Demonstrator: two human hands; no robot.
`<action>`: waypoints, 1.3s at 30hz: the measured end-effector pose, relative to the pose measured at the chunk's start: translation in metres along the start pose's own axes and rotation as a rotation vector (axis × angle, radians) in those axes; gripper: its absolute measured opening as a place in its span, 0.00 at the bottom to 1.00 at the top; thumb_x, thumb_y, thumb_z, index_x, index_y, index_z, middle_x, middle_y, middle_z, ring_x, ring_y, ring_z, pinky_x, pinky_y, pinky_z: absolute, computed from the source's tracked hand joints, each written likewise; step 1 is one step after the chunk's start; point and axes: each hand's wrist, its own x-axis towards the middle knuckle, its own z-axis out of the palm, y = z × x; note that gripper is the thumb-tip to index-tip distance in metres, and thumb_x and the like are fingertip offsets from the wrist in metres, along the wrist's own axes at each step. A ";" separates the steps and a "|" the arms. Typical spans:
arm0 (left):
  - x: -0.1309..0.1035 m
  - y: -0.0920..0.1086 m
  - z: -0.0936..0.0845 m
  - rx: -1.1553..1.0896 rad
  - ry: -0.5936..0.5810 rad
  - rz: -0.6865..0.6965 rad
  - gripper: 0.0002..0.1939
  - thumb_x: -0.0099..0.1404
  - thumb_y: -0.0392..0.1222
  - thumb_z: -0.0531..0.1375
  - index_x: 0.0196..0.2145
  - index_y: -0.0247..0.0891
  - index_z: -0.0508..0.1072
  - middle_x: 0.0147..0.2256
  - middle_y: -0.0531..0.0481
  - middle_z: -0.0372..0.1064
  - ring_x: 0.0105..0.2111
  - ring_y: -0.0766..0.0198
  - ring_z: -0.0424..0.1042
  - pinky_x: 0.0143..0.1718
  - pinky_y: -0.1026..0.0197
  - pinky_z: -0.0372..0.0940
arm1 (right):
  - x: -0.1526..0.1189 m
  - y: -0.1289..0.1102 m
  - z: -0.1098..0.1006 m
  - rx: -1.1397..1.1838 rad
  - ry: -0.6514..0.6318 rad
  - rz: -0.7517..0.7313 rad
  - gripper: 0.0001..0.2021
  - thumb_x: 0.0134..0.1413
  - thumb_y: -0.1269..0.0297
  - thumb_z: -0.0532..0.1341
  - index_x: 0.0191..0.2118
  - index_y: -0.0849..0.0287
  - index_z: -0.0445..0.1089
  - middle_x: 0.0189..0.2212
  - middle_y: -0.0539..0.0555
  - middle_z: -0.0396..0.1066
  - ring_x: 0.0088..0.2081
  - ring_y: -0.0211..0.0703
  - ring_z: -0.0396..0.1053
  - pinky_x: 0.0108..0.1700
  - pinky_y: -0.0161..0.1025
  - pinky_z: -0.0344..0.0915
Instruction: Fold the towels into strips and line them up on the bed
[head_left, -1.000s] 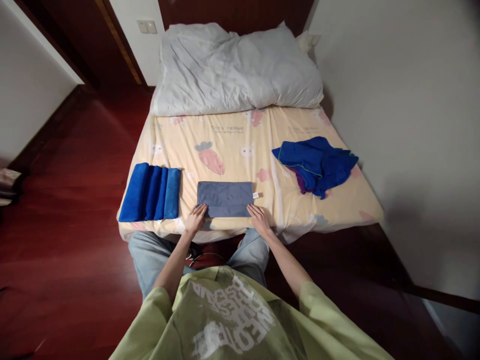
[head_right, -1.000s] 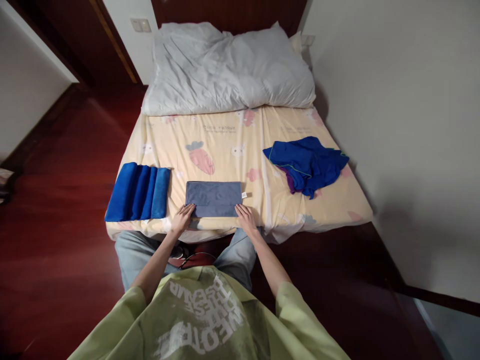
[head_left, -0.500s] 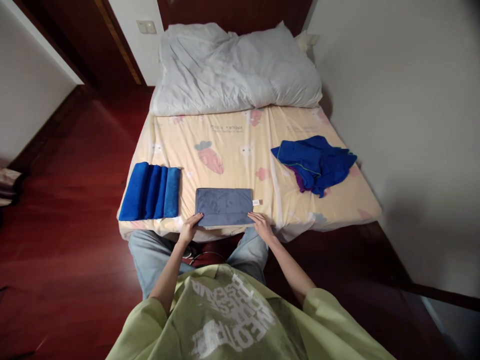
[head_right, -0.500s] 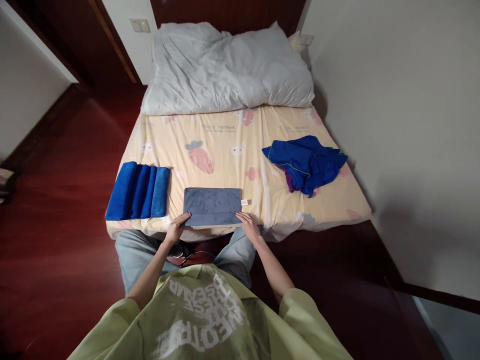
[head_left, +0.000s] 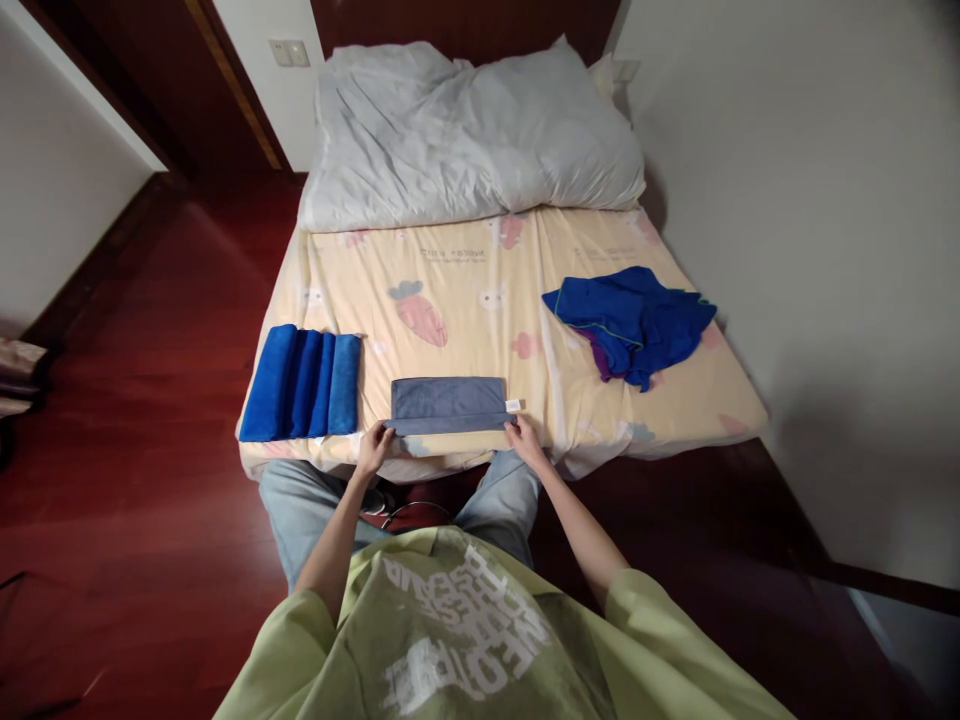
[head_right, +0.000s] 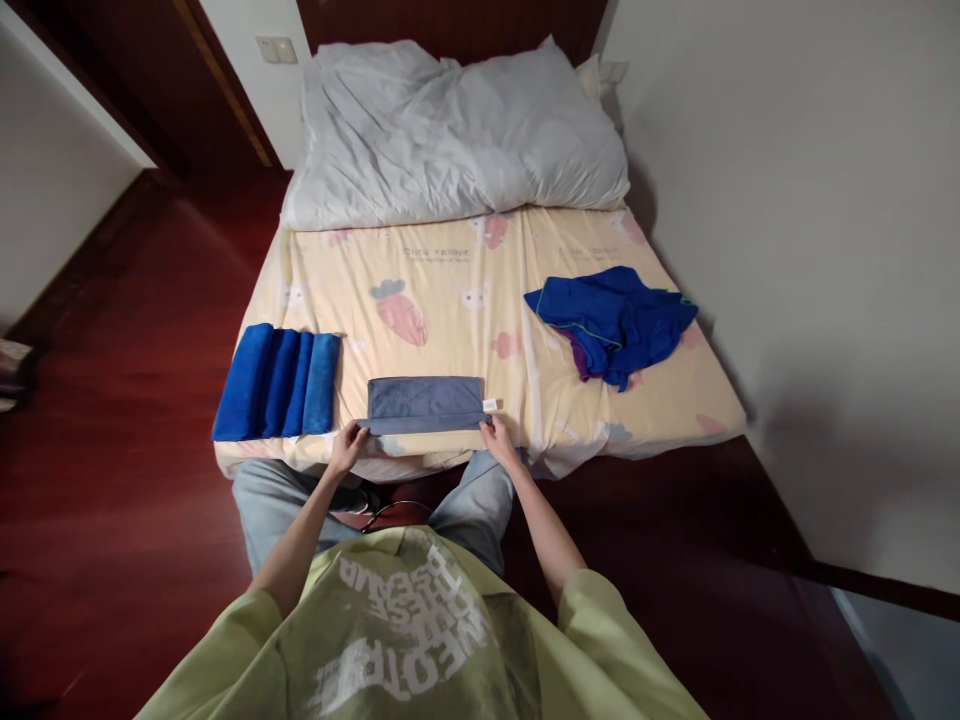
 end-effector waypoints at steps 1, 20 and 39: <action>0.001 0.000 0.001 0.010 0.006 -0.003 0.22 0.69 0.57 0.53 0.45 0.37 0.74 0.35 0.47 0.76 0.36 0.59 0.75 0.40 0.61 0.70 | 0.001 -0.002 0.000 0.000 0.006 0.002 0.14 0.61 0.51 0.53 0.38 0.56 0.66 0.29 0.55 0.72 0.32 0.48 0.72 0.38 0.41 0.71; 0.014 0.019 0.006 0.106 0.105 -0.088 0.17 0.68 0.51 0.54 0.39 0.36 0.75 0.33 0.45 0.77 0.35 0.58 0.76 0.38 0.61 0.69 | 0.016 -0.011 0.003 -0.112 0.132 -0.013 0.24 0.57 0.35 0.52 0.25 0.51 0.52 0.23 0.51 0.64 0.29 0.44 0.66 0.36 0.38 0.67; 0.019 0.006 0.018 0.108 0.224 -0.053 0.12 0.65 0.48 0.60 0.40 0.38 0.74 0.33 0.44 0.79 0.34 0.56 0.80 0.38 0.60 0.70 | 0.013 -0.016 0.002 -0.278 0.200 0.060 0.12 0.56 0.51 0.60 0.32 0.55 0.68 0.29 0.56 0.76 0.35 0.50 0.74 0.43 0.42 0.66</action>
